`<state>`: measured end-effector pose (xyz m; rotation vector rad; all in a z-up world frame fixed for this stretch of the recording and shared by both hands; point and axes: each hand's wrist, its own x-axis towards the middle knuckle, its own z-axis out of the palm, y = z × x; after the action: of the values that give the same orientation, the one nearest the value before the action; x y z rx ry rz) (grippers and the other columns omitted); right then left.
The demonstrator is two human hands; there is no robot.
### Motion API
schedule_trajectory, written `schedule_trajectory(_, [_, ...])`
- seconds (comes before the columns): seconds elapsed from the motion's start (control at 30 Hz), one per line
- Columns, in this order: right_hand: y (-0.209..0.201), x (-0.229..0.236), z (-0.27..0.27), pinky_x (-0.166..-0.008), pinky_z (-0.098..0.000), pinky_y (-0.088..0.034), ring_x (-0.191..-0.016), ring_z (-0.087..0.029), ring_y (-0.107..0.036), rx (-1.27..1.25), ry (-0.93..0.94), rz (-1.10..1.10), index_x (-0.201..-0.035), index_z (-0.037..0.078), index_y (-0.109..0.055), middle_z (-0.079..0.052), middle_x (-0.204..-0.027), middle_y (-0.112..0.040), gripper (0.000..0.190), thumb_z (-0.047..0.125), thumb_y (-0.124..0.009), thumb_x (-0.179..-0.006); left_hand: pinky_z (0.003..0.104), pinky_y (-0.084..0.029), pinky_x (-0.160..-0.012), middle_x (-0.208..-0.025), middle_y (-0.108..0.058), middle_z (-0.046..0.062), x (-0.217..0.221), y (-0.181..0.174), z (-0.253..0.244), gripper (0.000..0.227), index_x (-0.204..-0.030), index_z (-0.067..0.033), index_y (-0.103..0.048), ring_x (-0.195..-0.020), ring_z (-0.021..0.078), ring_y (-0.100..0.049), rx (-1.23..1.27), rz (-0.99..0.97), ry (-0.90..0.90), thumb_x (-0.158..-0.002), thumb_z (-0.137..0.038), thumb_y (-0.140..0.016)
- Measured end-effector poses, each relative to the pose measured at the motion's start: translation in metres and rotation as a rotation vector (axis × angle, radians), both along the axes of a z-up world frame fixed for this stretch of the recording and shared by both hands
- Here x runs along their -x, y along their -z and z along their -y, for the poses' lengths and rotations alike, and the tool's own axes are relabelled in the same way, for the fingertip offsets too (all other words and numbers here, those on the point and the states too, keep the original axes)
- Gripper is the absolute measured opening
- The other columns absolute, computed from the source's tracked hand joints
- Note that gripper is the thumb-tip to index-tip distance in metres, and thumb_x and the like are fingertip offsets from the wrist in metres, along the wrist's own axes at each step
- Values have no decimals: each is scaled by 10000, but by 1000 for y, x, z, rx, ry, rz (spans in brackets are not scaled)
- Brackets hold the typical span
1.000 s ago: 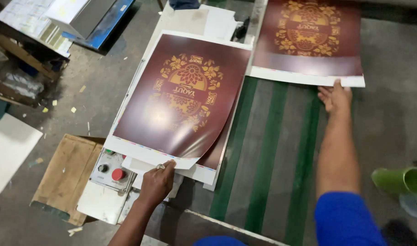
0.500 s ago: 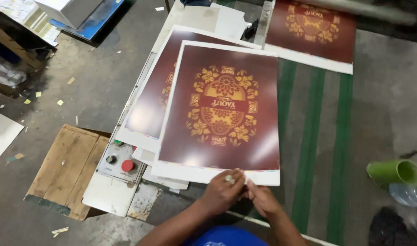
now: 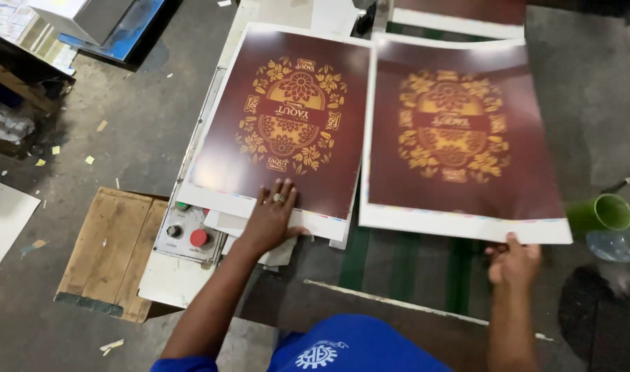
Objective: The person repeatedly picks up large printed sheets from a stack on a machine, flips them over, and places them onto a separate pile. The sheets feature a maroon background with a gold decorative design. The person also briefly handles a green cup near the end of the clip.
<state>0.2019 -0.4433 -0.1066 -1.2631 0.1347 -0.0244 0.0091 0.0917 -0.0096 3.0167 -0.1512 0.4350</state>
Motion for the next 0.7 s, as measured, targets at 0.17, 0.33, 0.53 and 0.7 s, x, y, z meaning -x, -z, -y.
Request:
schedule_trajectory(0.17, [14, -34, 10, -531, -292, -542, -764, -174, -679, 18, 30, 14, -1468, 71, -476, -89, -1087, -687, 386, 9, -515, -1090, 549, -365, -1152, -1546, -482, 197, 2, 27, -20, 748, -1413, -29, -522, -1446, 387, -444, -18, -193, -2, -896, -546, -678])
schedule_trajectory(0.33, [25, -74, -13, -529, -284, -555, -762, -176, -691, 39, 25, -7, -1476, 78, -452, -97, -1105, -688, 369, 37, -508, -1114, 573, -366, -1072, -1467, -470, 267, 4, -2, -3, 954, -1363, 67, -502, -1373, 435, -432, -20, -284, 5, -758, -644, -692])
schedule_trajectory(0.53, [37, -148, -64, -516, -261, -551, -818, -203, -743, 77, -99, -17, -1480, 61, -411, -116, -1128, -689, 370, 50, -495, -1120, 456, -471, -1073, -1436, -567, 253, 15, 24, -8, 689, -1359, 33, -557, -1353, 402, -530, -121, -222, 156, -931, -504, -615])
schedule_trajectory(0.7, [41, -237, -93, -545, -307, -542, -814, -229, -734, 129, -78, -139, -1438, 52, -420, -128, -1100, -711, 344, 119, -494, -1109, 448, -528, -946, -1354, -659, 183, 10, 21, -18, 586, -1278, -21, -644, -1251, 333, -623, -22, -218, 202, -884, -453, -667])
